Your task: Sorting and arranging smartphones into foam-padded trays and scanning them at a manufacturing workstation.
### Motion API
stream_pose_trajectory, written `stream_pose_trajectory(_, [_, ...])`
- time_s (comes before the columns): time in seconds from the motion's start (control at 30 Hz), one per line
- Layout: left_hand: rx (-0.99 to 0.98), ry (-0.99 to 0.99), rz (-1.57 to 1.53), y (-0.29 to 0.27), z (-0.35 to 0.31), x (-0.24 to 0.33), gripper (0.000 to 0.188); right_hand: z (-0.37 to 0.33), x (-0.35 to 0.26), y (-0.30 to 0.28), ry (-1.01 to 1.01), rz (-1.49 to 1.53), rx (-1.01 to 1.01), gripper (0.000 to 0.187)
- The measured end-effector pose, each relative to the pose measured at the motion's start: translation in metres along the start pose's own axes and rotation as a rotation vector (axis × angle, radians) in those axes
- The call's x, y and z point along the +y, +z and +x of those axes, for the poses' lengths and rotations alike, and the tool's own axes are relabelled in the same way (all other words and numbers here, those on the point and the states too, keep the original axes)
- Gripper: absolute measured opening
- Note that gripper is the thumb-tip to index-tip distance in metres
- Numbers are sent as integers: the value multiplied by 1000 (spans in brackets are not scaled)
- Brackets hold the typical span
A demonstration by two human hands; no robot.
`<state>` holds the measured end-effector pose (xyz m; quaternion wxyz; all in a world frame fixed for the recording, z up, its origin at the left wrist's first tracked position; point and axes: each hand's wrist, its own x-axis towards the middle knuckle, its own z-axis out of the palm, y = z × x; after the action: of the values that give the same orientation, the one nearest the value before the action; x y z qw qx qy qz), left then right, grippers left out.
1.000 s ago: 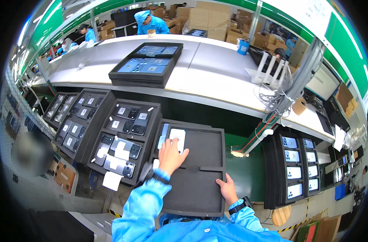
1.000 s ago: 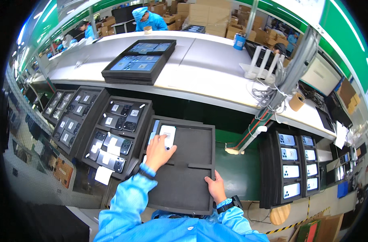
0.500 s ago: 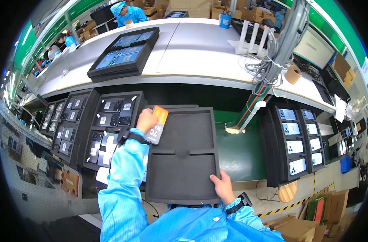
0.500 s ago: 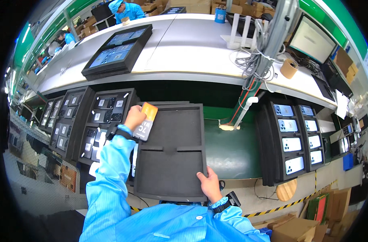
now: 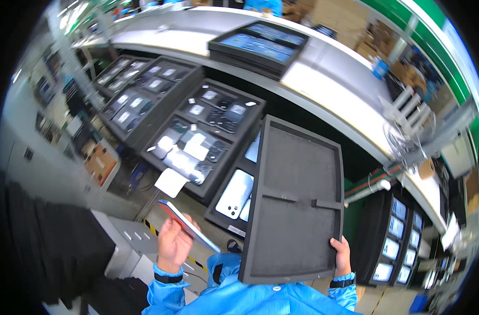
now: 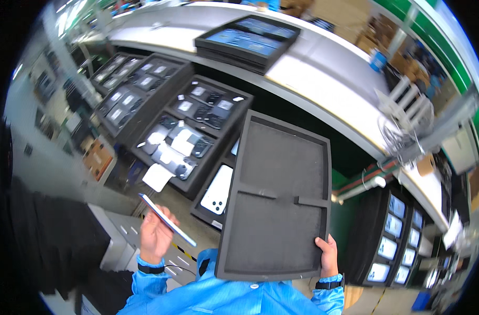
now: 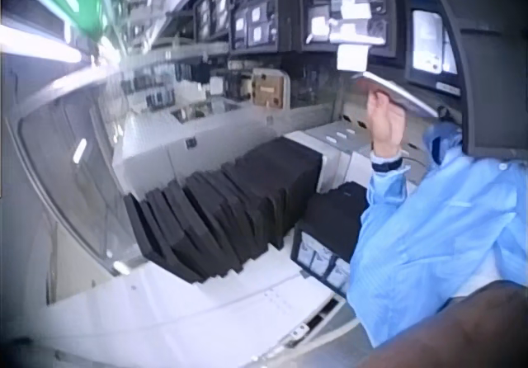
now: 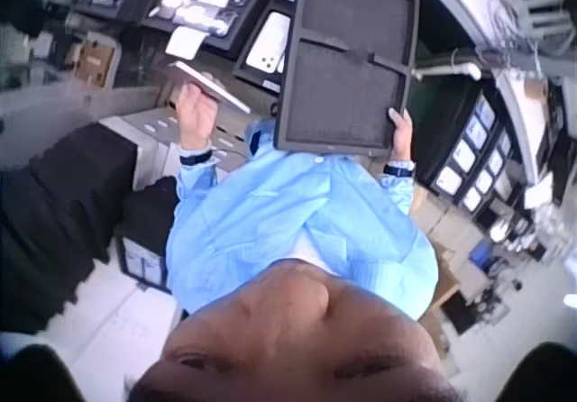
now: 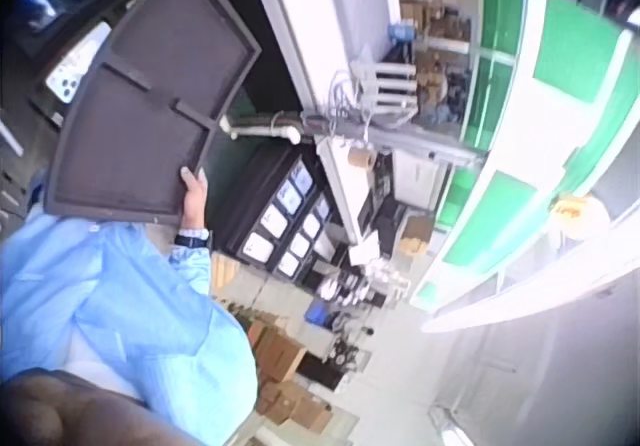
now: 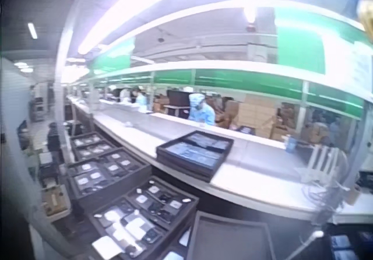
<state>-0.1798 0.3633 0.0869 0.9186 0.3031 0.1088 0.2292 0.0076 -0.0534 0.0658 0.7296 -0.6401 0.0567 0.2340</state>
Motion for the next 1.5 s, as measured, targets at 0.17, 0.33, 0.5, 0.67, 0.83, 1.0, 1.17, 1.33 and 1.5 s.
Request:
stream_pose_trajectory(0.17, [345, -60, -283, -18, -47, -52, 20, 33, -23, 50, -102, 24, -246, 56])
stream_pose_trajectory(0.33, [613, 131, -148, -23, -111, -88, 37, 85, -67, 168, -343, -202, -640, 47])
stream_pose_trajectory(0.5, [644, 493, -388, -5, -173, -134, 39, 35, -149, 351, -205, 0, -1006, 46])
stream_pose_trajectory(0.67, [651, 615, -428, -14, -238, -145, 29, -98, -201, 498, -180, 324, -1349, 41])
stream_pose_trajectory(0.83, [673, 729, -363, -42, -276, -123, 29, -218, -228, 591, 74, 521, -1749, 32])
stream_pose_trajectory(1.0, [681, 765, -240, -57, -336, -90, 33, -367, -209, 652, -39, 675, -1721, 27])
stream_pose_trajectory(1.17, [664, 779, -177, -57, -362, -55, 35, -480, -193, 712, -183, 540, -1564, 34])
stream_pose_trajectory(1.33, [705, 794, -161, -50, -376, -41, 35, -539, -143, 724, -121, -358, -2244, 52])
stream_pose_trajectory(1.5, [682, 669, -239, -68, -379, -41, 36, -444, -74, 625, -1550, -441, -2103, 33])
